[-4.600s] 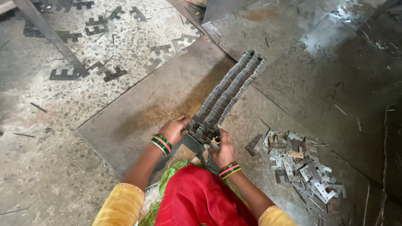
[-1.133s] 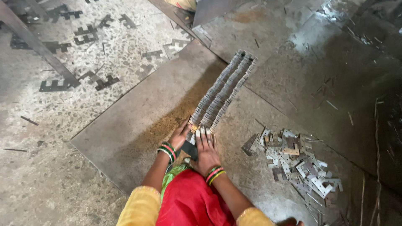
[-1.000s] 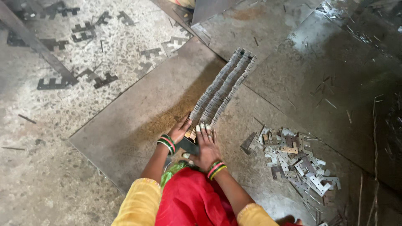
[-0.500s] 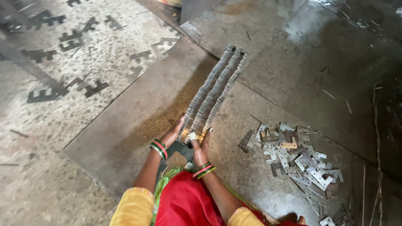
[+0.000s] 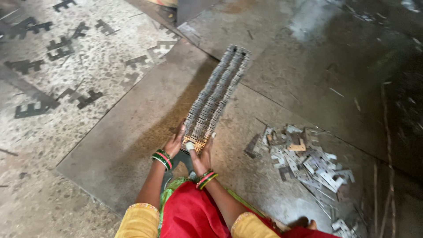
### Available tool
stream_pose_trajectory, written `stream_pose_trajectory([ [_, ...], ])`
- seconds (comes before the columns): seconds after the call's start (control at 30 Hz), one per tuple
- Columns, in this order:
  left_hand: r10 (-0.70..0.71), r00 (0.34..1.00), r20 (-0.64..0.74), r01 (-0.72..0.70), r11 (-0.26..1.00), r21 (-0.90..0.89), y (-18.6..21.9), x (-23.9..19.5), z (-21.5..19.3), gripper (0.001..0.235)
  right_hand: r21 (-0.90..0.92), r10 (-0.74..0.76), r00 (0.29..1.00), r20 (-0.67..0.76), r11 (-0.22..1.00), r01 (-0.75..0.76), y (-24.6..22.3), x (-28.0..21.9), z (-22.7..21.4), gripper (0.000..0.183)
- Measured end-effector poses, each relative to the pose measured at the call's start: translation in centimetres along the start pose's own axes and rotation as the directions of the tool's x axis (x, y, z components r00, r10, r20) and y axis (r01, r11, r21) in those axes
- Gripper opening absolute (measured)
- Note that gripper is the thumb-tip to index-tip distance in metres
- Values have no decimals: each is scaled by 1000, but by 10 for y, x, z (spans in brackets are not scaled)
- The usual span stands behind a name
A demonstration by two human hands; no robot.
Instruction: The person sorts small metal E-shaped components by hand from a pile on the floor into stacked groups and onto a long vertical rack.
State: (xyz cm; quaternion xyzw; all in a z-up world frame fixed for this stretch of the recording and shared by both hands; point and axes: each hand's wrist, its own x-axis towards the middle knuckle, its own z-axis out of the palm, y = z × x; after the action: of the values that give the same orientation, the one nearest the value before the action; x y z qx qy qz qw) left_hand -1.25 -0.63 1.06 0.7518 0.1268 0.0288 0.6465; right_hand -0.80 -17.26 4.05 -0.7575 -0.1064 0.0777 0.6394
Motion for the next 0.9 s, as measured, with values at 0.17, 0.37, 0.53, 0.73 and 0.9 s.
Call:
stream_pose_trajectory([
  [0.17,-127,980,-152,156,967,201,49,-13,17,69,-67,-2,991,136,998,11,22,1,-52,101],
  [0.37,594,710,-379,-382,777,501,148,-60,87,50,-682,-220,961,-166,730,49,103,52,-215,60],
  [0.53,414,887,-203,-402,910,101,131,-52,186,30,-845,-130,987,-97,534,-13,86,87,-317,47],
  [0.73,35,994,100,26,835,-549,26,5,268,24,-892,-129,919,373,224,393,104,127,-360,64],
  [0.9,-118,953,280,270,751,-603,5,32,285,28,-894,17,900,435,128,429,114,120,-369,50],
])
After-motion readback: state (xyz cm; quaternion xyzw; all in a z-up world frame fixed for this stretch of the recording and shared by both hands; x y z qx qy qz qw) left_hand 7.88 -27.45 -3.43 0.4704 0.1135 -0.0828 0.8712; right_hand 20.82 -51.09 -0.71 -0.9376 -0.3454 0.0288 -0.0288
